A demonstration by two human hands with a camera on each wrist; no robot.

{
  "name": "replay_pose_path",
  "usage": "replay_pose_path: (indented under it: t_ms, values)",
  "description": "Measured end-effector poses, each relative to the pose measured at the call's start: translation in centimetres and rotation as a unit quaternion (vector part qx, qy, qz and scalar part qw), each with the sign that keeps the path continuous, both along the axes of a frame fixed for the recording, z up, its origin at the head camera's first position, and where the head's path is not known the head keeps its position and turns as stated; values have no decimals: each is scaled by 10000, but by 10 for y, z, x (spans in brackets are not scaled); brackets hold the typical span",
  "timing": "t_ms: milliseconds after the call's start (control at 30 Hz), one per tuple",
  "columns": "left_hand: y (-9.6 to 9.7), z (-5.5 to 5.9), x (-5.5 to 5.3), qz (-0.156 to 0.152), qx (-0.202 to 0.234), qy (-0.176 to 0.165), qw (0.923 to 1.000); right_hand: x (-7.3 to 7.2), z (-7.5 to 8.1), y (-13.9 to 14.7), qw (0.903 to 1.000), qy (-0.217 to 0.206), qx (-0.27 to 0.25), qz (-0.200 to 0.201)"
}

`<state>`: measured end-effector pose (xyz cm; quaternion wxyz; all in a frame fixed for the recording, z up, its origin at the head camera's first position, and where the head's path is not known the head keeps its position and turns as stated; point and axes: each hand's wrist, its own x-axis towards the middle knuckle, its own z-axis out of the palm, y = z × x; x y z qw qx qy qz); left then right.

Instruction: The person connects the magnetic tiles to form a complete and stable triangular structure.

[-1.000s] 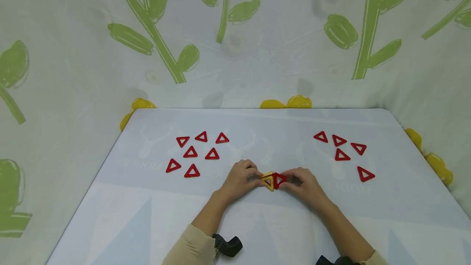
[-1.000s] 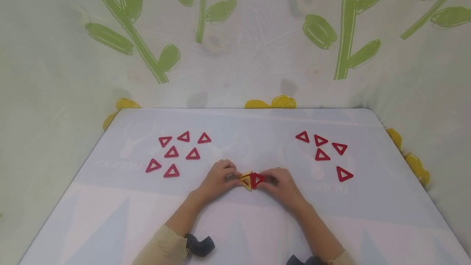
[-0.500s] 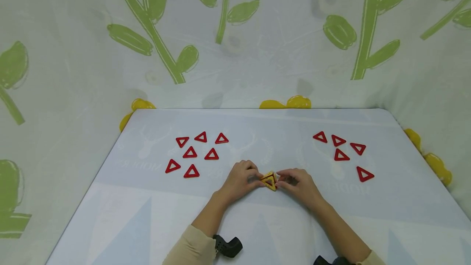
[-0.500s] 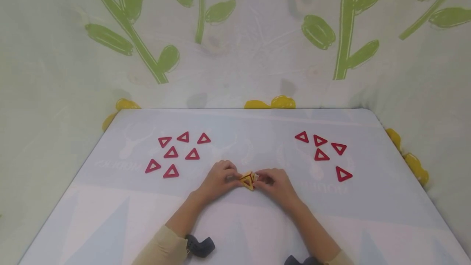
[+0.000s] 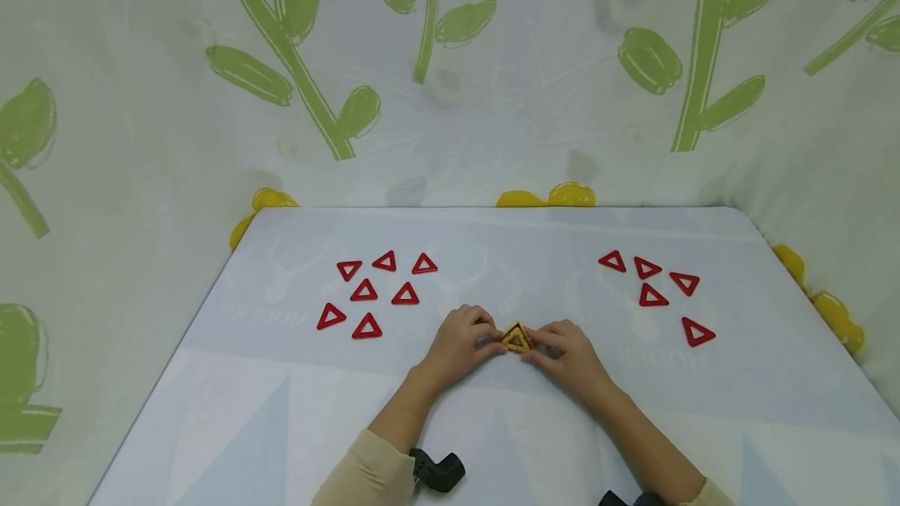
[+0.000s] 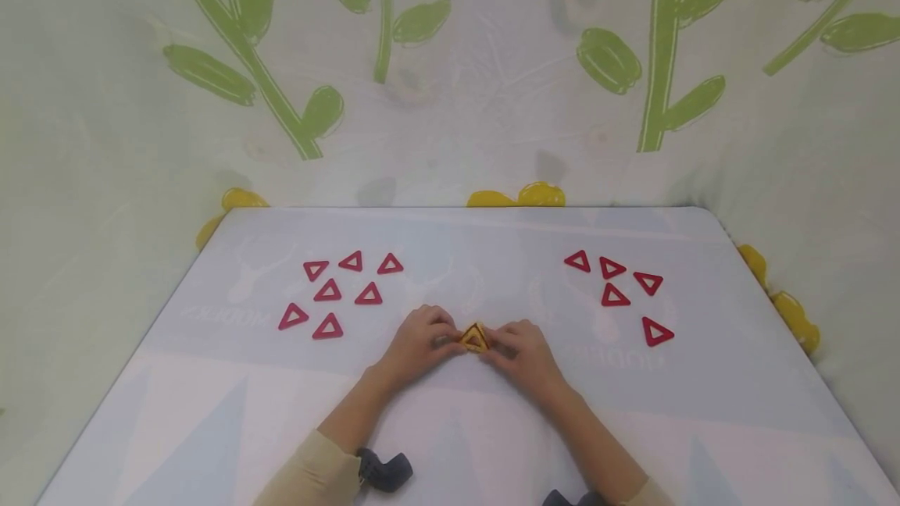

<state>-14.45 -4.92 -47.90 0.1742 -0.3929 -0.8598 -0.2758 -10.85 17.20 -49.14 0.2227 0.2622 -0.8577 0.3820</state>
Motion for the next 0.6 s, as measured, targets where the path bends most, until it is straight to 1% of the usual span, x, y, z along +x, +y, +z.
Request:
replay_pose_path:
  t_ms: [167,267,300,367,433,533,600]
  values:
    - [0,-2,-1,61,104,68,9999,0,1,-3,9993,199,122,-297]
    - [1,-2,-1,183,119,73,9997,-1,1,-5,9984,247,195,-461]
    - [1,-1,-1,239,112,38,9996,-1,2,-6,9983,202,203,-512]
    - [1,-1,-1,345,92,-44,9994,-1,3,-8,9980,7,182,-607]
    - [2,0,-1,403,56,-163,9990,-1,6,-10,9970,-328,115,-692]
    - [2,0,-3,387,-38,-349,9986,-1,10,-12,9930,-864,-3,-809]
    - [3,0,-5,374,-94,-451,9982,-2,13,-13,9897,-1148,-40,-852]
